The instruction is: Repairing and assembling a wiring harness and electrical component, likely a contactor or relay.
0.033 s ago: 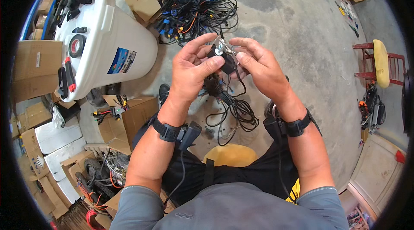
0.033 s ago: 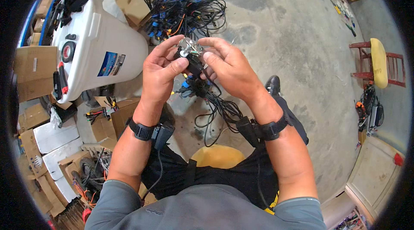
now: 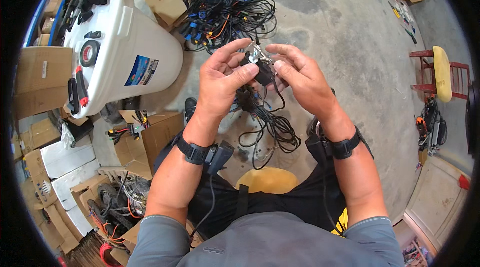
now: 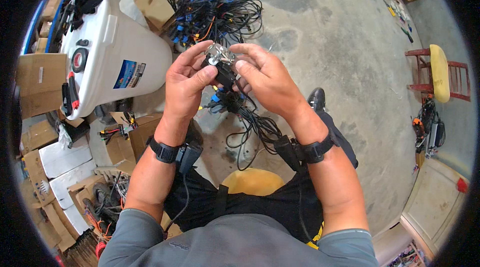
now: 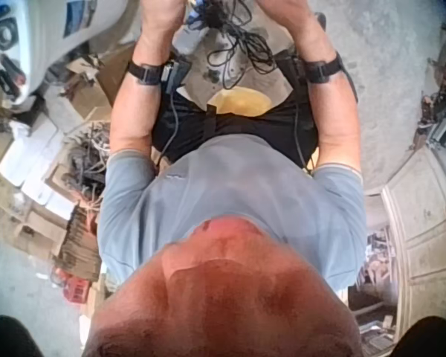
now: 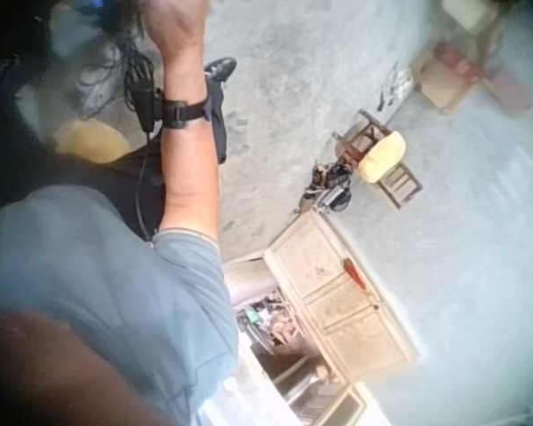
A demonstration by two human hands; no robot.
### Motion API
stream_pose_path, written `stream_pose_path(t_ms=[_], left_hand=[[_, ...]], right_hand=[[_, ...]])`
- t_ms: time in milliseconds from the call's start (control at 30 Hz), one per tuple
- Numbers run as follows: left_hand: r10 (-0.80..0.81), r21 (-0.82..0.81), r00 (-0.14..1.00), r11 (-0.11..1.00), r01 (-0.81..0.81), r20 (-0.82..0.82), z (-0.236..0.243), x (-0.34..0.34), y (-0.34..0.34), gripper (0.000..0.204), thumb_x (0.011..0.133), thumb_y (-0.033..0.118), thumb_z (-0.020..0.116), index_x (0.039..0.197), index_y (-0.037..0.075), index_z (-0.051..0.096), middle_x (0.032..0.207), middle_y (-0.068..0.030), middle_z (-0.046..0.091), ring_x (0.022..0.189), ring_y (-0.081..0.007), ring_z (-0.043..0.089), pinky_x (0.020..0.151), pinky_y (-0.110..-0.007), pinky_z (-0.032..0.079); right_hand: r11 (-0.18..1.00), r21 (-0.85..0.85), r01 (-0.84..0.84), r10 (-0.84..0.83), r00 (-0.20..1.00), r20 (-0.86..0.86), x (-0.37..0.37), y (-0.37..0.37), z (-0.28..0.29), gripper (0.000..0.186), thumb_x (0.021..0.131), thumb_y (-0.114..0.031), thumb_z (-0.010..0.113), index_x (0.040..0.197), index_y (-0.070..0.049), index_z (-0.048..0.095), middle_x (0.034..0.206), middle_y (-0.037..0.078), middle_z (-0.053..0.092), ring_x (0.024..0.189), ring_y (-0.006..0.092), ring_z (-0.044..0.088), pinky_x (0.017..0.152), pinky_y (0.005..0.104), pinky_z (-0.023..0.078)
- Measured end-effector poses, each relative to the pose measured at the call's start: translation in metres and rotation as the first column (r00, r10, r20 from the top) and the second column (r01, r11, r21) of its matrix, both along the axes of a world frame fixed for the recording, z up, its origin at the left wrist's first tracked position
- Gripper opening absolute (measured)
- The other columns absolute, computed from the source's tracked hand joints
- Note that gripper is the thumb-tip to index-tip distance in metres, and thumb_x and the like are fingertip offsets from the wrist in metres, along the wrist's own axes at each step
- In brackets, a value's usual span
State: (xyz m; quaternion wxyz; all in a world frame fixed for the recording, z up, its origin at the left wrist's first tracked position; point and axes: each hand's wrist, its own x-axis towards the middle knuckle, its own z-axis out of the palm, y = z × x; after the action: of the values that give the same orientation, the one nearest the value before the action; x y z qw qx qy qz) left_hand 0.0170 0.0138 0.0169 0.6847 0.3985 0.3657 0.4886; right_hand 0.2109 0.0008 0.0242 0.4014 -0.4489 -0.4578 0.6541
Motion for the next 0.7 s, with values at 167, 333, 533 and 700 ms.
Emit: stream_pose_path(t_ms=[167, 333, 533, 700], left_hand=[[-0.02, 0.008, 0.998, 1.0, 0.021, -0.059, 0.003, -0.002, 0.002, 0.052, 0.084, 0.003, 0.073, 0.132, -0.003, 0.053, 0.097, -0.0099, 0.068, 0.076, -0.0108, 0.064, 0.061, -0.023, 0.053], [-0.056, 0.013, 0.995, 0.998, 0.057, -0.086, 0.001, -0.003, 0.001, 0.051, 0.085, 0.005, 0.072, 0.132, -0.001, 0.054, 0.099, -0.0066, 0.067, 0.08, -0.0117, 0.062, 0.062, -0.024, 0.052], [-0.118, 0.012, 0.99, 0.993, 0.119, -0.08, -0.001, -0.003, 0.001, 0.051, 0.085, 0.006, 0.072, 0.132, -0.001, 0.054, 0.097, -0.0061, 0.067, 0.081, -0.0115, 0.062, 0.064, -0.024, 0.052], [-0.154, 0.023, 0.983, 0.987, 0.157, -0.1, -0.002, -0.002, -0.002, 0.051, 0.086, 0.007, 0.072, 0.133, 0.0, 0.054, 0.098, -0.0059, 0.066, 0.082, -0.0107, 0.062, 0.066, -0.024, 0.052]], right_hand=[[0.957, 0.27, 0.104, -0.14, 0.983, 0.117, -0.004, 0.0, -0.009, 0.028, 0.097, -0.013, 0.057, 0.12, 0.002, 0.06, 0.102, 0.008, 0.064, 0.088, 0.0132, 0.061, 0.079, 0.0282, 0.051], [0.907, 0.415, 0.078, -0.178, 0.962, 0.206, -0.005, 0.0, -0.006, 0.022, 0.092, -0.011, 0.062, 0.112, -0.001, 0.066, 0.104, 0.01, 0.064, 0.092, 0.0177, 0.062, 0.082, 0.0297, 0.051], [0.846, 0.523, 0.107, -0.215, 0.965, 0.15, -0.004, 0.003, -0.004, 0.019, 0.09, -0.01, 0.065, 0.106, -0.001, 0.069, 0.098, 0.009, 0.064, 0.087, 0.017, 0.062, 0.076, 0.0285, 0.051], [0.853, 0.52, 0.049, -0.189, 0.957, 0.218, -0.002, 0.002, -0.001, 0.015, 0.088, -0.01, 0.067, 0.099, 0.0, 0.07, 0.09, 0.008, 0.064, 0.078, 0.016, 0.06, 0.07, 0.0288, 0.049]])
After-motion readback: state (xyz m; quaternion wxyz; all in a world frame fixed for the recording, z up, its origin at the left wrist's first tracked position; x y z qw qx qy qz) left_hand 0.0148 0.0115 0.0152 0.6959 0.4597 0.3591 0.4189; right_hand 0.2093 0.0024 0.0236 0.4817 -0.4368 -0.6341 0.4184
